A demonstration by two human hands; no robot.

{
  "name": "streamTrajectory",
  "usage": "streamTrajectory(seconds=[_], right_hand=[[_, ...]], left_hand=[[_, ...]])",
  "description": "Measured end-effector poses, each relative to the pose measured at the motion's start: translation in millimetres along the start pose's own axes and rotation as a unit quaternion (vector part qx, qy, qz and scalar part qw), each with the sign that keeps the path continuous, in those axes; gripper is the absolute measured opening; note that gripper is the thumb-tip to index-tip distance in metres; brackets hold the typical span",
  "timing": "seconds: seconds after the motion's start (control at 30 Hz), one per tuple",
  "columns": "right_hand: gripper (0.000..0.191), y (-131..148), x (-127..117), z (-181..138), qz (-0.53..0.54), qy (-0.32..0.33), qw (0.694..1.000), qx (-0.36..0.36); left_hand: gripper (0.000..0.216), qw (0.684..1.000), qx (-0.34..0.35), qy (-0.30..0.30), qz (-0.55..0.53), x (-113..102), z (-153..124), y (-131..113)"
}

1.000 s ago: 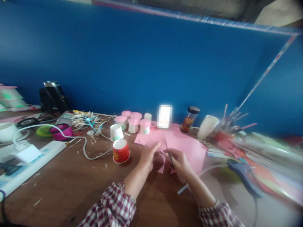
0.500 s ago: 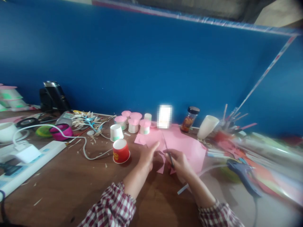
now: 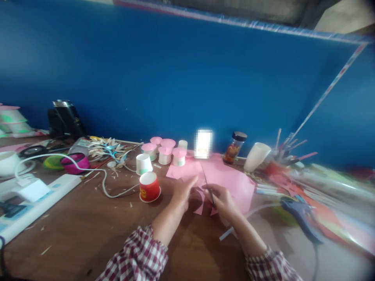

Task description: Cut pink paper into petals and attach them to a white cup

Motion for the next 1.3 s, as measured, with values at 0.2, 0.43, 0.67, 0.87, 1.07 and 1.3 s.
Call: streamTrajectory(seconds=[0.2,0.43,0.67,0.87,1.07,1.3], right_hand=[[0.047,4.3,0.0,-1.4,0.012,0.003,1.0,0.008],[0.049,6.9,-0.4,-1.4,0.017,0.0,1.0,0.006],[0.047,4.2,-1.4,-0.7,0.011,0.0,1.0,-0.005],[0.045,5.0,-2.0,-0.5,0.001,-0.002,1.0,-0.008],[0.045,6.5,-0.6,-1.3,0.007,0.006,1.0,-0.008],[0.045,5.5,0.6,-2.0,0.024,0.013,1.0,-0.002]], left_hand=[[0.045,1.0,0.013,0.021,0.001,2.1,-2.7,-2.9],[0.043,0.998,0.039,0.04,0.009,4.8,-3.1,-4.0],[0.043,0.999,0.027,0.043,0.012,3.9,-0.2,-1.3],[0.048,1.0,0.011,0.027,0.003,2.7,-2.5,-0.2],[0.041,0.999,0.017,0.036,0.009,3.6,-2.5,-1.2],[0.031,0.999,0.021,0.048,0.015,5.8,-4.3,-4.3]])
Point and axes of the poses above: each hand's wrist, its own z-axis towards the middle knuckle, its own x-axis out of the palm, y = z × x, the point moved 7 cm from there along z, towards the middle knuckle, and after that the axes turned 15 degrees about -y, right-handed, at the moved point
